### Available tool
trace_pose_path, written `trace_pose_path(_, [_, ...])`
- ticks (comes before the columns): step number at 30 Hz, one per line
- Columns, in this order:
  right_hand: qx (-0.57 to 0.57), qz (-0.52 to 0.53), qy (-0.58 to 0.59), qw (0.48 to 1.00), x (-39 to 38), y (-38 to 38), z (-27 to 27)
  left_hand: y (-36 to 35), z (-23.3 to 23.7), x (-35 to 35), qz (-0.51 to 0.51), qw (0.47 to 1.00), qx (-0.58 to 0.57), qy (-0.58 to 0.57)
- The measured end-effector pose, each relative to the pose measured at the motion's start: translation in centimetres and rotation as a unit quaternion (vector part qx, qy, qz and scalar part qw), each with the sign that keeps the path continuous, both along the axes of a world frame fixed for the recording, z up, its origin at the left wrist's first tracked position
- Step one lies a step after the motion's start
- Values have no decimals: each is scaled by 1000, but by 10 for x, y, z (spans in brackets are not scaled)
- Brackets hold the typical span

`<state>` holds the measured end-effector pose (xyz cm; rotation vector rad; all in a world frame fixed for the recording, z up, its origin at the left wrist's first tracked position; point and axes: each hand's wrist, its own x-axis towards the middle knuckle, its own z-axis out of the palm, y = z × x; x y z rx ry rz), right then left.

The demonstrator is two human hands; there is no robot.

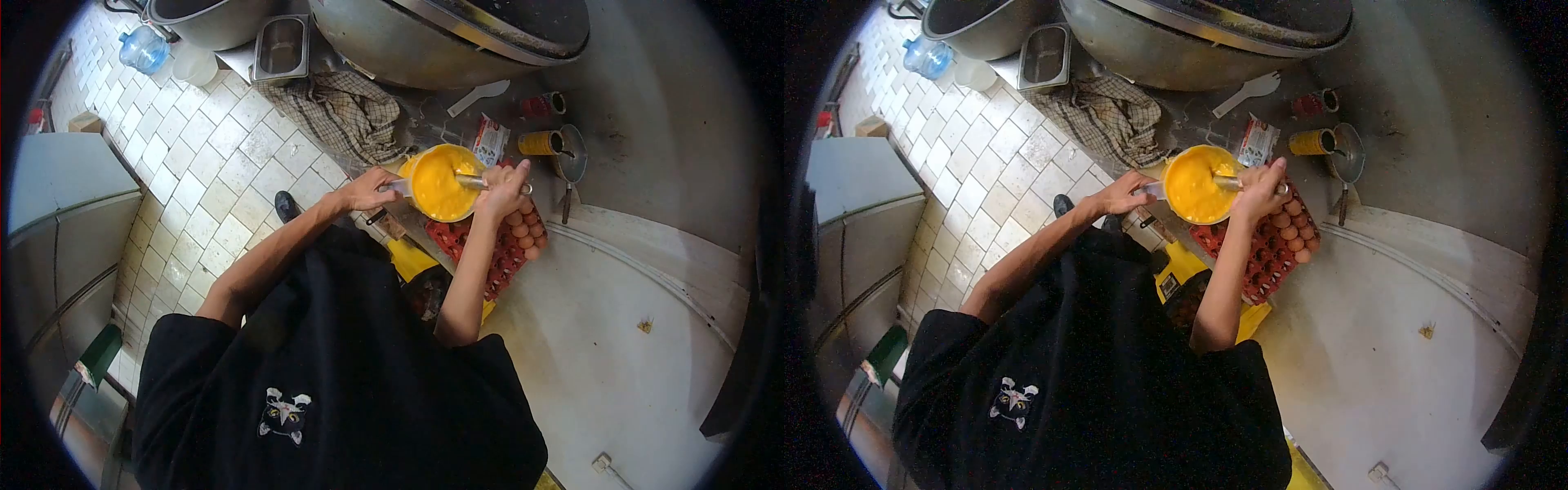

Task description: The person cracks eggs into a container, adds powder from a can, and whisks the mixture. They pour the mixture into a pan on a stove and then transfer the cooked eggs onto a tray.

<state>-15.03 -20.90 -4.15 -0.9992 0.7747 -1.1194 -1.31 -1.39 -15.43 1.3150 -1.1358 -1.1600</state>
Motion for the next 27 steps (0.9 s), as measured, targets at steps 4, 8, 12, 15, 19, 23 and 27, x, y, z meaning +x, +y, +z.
trace_pose_path(4, [32, -22, 41, 998, 13, 6, 22, -2, 4, 3, 2, 1000, 0, -25])
trace_pose_path(8, [21, 4, -15, 1000, 1, 5, 75, 1, 8, 1, 6, 1000, -10, -15])
trace_pose_path(12, [-29, 29, -51, 998, -2, 3, 79, 0, 4, -2, 10, 1000, -16, 1])
trace_pose_path(15, [-23, 39, -45, 998, 6, -1, 35, 0, 8, 0, 3, 1000, -1, -3])
trace_pose_path(19, [-19, 46, 18, 999, 9, 2, -2, -1, 9, 1, 5, 1000, 3, -15])
trace_pose_path(23, [3, 35, 42, 998, 6, 8, 15, 0, 3, 1, 0, 1000, -1, 3])
trace_pose_path(27, [-31, 19, 5, 999, -8, 18, 77, -1, -1, 1, -2, 1000, 0, -19])
